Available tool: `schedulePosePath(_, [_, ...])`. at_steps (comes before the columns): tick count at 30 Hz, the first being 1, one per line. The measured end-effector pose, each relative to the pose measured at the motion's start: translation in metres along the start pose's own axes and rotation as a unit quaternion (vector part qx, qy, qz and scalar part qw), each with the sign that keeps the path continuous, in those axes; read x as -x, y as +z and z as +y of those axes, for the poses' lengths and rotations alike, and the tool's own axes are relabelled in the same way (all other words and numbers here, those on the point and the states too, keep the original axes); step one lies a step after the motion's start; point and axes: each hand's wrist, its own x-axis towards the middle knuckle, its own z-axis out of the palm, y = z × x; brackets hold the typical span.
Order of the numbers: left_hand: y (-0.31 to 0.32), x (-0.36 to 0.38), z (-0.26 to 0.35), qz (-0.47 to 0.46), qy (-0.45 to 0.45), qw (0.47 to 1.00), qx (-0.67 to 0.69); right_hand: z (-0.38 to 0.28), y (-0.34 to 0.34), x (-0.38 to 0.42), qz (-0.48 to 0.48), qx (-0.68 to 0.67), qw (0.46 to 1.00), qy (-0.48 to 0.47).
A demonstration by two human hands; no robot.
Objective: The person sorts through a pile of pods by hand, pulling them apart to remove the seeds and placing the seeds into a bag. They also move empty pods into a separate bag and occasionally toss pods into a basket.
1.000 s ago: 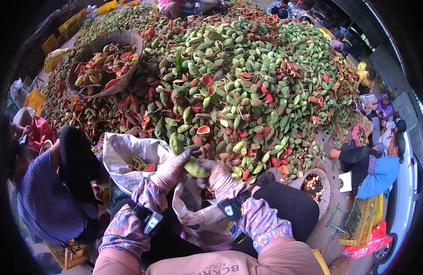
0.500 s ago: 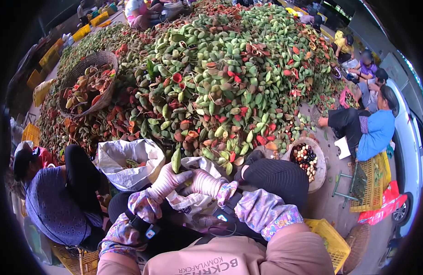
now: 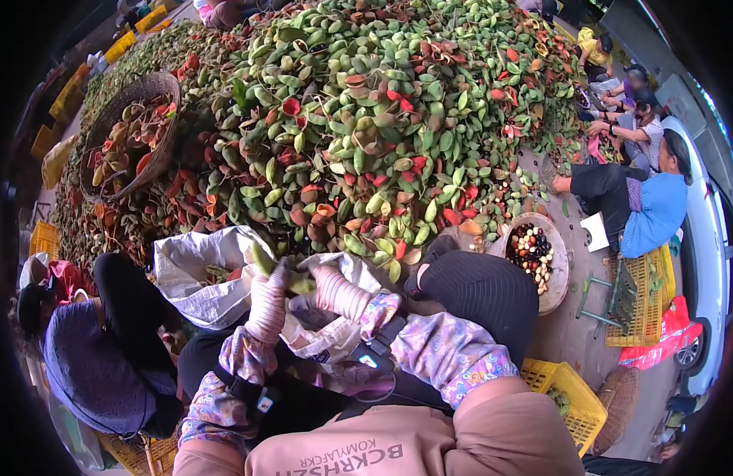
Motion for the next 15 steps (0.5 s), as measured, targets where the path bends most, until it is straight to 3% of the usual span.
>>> schedulePosePath(1, [-0.013, -0.01, -0.013, 0.002, -0.015, 0.997, 0.075, -0.01, -0.001, 0.003, 0.013, -0.154, 0.987, -0.052])
schedulePosePath(2, [-0.017, -0.012, -0.012, -0.01, -0.059, 0.991, 0.122, -0.003, -0.009, 0.002, 0.02, -0.144, 0.989, -0.021])
schedulePosePath(3, [-0.019, -0.014, -0.008, -0.024, -0.101, 0.98, 0.168, -0.005, -0.011, 0.004, 0.009, -0.209, 0.977, -0.032])
schedulePosePath(5, [-0.023, -0.02, -0.02, -0.047, -0.117, 0.972, 0.2, -0.012, -0.011, 0.011, -0.005, -0.36, 0.932, 0.036])
schedulePosePath(7, [-0.014, -0.02, -0.026, -0.069, -0.134, 0.967, 0.207, -0.027, 0.004, 0.016, 0.053, -0.339, 0.939, -0.013])
schedulePosePath(8, [-0.018, -0.02, -0.025, -0.102, -0.199, 0.947, 0.232, -0.027, 0.003, 0.016, 0.07, -0.312, 0.947, -0.001])
schedulePosePath(9, [-0.018, -0.019, -0.016, -0.103, -0.197, 0.946, 0.235, -0.024, 0.001, 0.015, 0.087, -0.286, 0.954, 0.012])
schedulePosePath(11, [-0.02, -0.017, 0.0, -0.006, -0.074, 0.994, -0.083, -0.023, -0.01, 0.014, 0.095, -0.243, 0.965, 0.013])
schedulePosePath(12, [-0.02, -0.021, 0.001, 0.046, 0.099, 0.976, -0.19, -0.027, -0.015, 0.013, 0.102, -0.202, 0.974, 0.014])
schedulePosePath(13, [-0.022, -0.023, 0.004, -0.058, 0.198, 0.962, -0.178, -0.041, -0.016, 0.016, 0.089, -0.173, 0.981, -0.022])
schedulePosePath(14, [-0.03, -0.025, 0.011, -0.136, 0.263, 0.895, -0.333, -0.035, -0.022, 0.014, 0.04, -0.16, 0.986, -0.027])
schedulePosePath(15, [-0.034, -0.021, 0.024, -0.207, 0.317, 0.795, -0.474, -0.03, -0.028, 0.012, -0.009, -0.145, 0.989, -0.032])
